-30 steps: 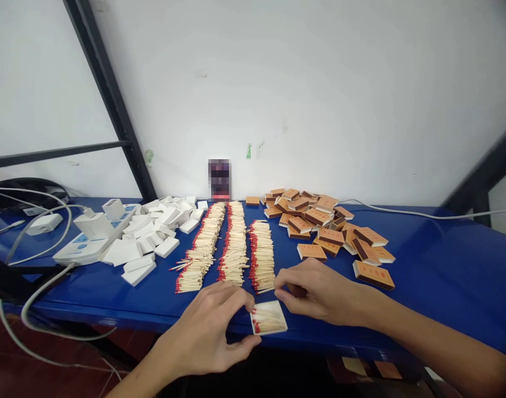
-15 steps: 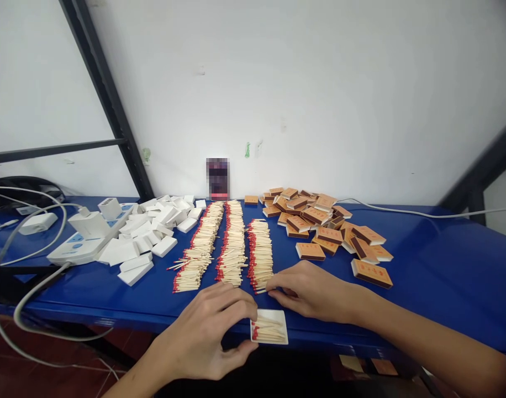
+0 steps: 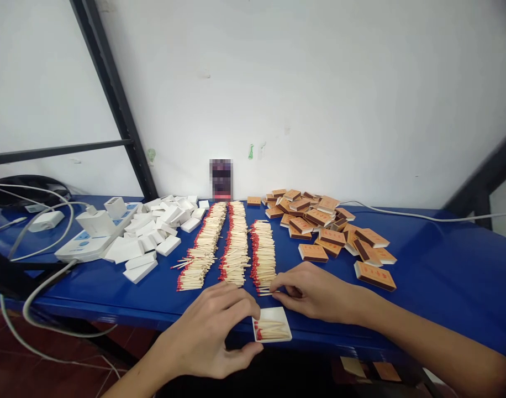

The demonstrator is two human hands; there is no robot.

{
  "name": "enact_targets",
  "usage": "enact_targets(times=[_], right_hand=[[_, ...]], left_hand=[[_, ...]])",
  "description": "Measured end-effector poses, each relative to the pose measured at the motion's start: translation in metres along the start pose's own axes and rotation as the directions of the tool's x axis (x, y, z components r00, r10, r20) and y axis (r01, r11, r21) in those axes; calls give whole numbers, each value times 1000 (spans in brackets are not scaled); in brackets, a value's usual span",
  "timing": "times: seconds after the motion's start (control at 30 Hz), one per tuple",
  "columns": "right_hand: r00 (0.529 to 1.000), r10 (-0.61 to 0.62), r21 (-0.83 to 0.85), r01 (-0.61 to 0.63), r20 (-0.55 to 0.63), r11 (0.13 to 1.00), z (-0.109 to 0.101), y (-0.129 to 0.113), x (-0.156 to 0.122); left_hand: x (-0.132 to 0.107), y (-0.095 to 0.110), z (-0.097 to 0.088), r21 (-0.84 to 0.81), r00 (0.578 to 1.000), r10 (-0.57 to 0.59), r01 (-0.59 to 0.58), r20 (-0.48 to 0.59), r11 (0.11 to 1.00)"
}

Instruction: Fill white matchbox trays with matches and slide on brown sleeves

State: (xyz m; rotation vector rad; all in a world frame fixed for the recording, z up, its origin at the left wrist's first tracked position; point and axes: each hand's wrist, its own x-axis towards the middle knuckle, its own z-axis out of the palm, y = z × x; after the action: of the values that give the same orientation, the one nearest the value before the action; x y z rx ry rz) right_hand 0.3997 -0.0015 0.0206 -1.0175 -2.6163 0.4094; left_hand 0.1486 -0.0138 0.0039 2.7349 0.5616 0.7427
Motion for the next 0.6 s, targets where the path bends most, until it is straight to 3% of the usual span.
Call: enact_targets(times=[0.27,0.6], right_hand=[[987,160,81,-160,8,984,0,-5,1],[976,205,53,-209,73,977,1,1,-4]], left_hand=[[1,0,0,19,999,-33,32,29,999],[1,0,0,17,996,-88,88,14,996]])
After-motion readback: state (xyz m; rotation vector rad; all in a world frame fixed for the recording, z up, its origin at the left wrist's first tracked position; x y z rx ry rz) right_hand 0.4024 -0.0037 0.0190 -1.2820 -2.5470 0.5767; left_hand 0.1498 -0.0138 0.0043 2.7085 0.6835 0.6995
